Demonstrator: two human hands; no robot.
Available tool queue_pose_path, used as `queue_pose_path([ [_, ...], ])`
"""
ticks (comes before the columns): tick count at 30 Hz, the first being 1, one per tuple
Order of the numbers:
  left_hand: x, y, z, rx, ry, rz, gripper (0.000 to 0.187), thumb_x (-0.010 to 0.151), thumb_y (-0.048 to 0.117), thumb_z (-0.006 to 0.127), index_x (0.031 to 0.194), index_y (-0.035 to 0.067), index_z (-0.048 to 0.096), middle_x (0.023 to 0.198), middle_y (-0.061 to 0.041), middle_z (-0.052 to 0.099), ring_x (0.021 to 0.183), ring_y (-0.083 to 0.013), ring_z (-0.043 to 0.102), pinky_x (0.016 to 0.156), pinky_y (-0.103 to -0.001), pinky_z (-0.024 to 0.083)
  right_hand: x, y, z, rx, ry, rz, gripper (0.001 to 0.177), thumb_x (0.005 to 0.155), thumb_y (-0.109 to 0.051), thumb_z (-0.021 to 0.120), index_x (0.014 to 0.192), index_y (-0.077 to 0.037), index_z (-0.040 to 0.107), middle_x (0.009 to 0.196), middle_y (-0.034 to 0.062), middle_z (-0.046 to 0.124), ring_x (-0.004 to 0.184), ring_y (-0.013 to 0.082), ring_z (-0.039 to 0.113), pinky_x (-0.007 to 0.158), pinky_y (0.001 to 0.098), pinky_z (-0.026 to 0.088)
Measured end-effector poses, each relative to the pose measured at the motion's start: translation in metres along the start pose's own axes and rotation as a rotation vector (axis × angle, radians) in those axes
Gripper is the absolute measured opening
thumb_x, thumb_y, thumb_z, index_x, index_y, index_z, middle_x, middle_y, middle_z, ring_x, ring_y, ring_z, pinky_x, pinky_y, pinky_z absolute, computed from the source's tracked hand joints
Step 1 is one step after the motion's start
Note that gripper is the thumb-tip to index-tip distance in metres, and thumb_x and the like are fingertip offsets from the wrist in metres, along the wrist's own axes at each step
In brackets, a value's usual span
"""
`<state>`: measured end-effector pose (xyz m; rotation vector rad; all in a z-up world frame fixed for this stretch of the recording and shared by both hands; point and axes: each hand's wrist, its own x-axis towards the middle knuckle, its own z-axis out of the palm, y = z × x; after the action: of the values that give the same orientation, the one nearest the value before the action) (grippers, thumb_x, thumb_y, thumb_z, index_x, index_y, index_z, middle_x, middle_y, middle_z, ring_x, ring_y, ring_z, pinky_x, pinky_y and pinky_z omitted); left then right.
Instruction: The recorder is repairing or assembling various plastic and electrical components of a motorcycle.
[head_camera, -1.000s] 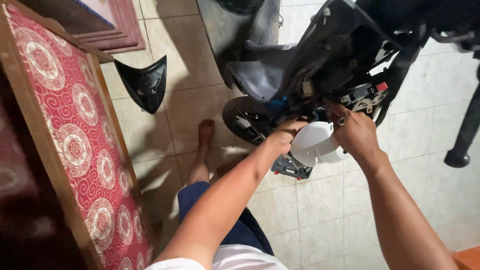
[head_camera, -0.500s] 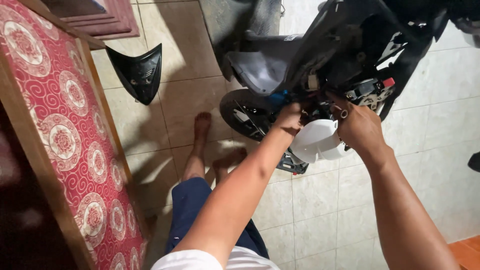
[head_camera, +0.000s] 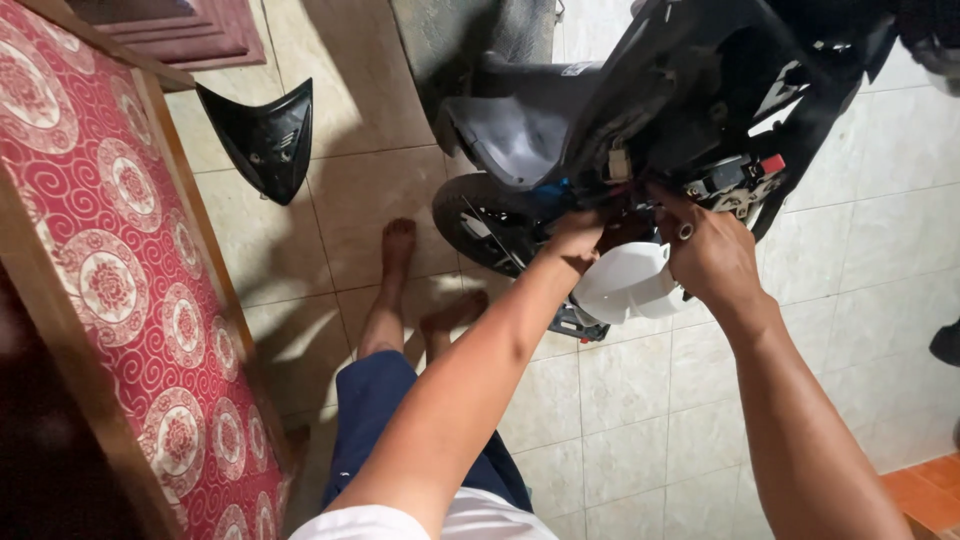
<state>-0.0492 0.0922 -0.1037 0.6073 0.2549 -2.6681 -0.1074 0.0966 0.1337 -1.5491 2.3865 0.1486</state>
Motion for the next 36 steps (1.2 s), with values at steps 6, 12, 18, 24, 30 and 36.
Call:
queue_pose_path([
  [6,-0.003,-0.004,0.007,0.261,0.086,0.203,0.023,0.095,0.005,0.071,0.118,0.006,0.073,0.103,-0.004,0.073,0.086,-0.0146,0.067,0.072,-0.032,0.055,-0.005,-0.004,0.005,-0.077,0.084,0.002,0.059,0.086,0.001,0.06,0.134,-0.03,0.075,0.084,0.0073,0.075,0.072,0.0316,0.07,0.067,0.0421,0.055],
  [12,-0.044,0.014,0.019,0.568,0.258,0.046,0.016,0.085,0.001,0.073,0.101,-0.001,0.072,0.091,-0.006,0.071,0.077,-0.0175,0.064,0.062,-0.037,0.051,-0.012,-0.007,0.0,0.017,0.139,0.004,0.062,0.085,0.004,0.06,0.138,-0.027,0.071,0.086,0.0064,0.075,0.073,0.0293,0.071,0.065,0.0407,0.055],
  [18,-0.044,0.008,0.018,0.509,0.229,0.013,0.018,0.08,0.001,0.072,0.098,0.003,0.072,0.088,-0.007,0.072,0.076,-0.0204,0.067,0.062,-0.039,0.054,0.001,-0.023,-0.023,-0.062,-0.048,-0.021,0.052,0.096,-0.001,0.061,0.141,-0.027,0.068,0.082,0.0134,0.072,0.065,0.0312,0.069,0.062,0.0418,0.054],
  [24,-0.03,0.012,0.007,0.29,0.215,-0.105,0.013,0.083,0.005,0.075,0.094,0.007,0.07,0.089,-0.005,0.072,0.079,-0.0213,0.069,0.064,-0.043,0.058,-0.005,-0.021,-0.02,-0.017,-0.035,0.012,0.064,0.09,0.004,0.053,0.146,-0.025,0.063,0.083,0.0106,0.076,0.065,0.0313,0.07,0.061,0.0435,0.054],
  [30,-0.033,0.026,0.023,0.307,0.21,-0.224,0.008,0.085,0.01,0.077,0.091,0.005,0.075,0.086,-0.006,0.074,0.075,-0.0218,0.07,0.063,-0.044,0.058,-0.005,-0.01,-0.015,-0.028,0.031,-0.099,0.062,0.085,0.001,0.056,0.142,-0.022,0.064,0.088,0.01,0.076,0.07,0.0329,0.07,0.064,0.0438,0.055],
  [36,-0.031,0.014,0.014,0.407,0.219,-0.087,0.012,0.082,0.008,0.079,0.092,0.002,0.075,0.085,-0.006,0.074,0.074,-0.0198,0.068,0.063,-0.039,0.056,0.002,-0.022,-0.025,-0.003,-0.181,0.084,0.052,0.095,0.003,0.054,0.139,-0.021,0.066,0.078,0.0112,0.075,0.061,0.0305,0.071,0.063,0.0422,0.055],
])
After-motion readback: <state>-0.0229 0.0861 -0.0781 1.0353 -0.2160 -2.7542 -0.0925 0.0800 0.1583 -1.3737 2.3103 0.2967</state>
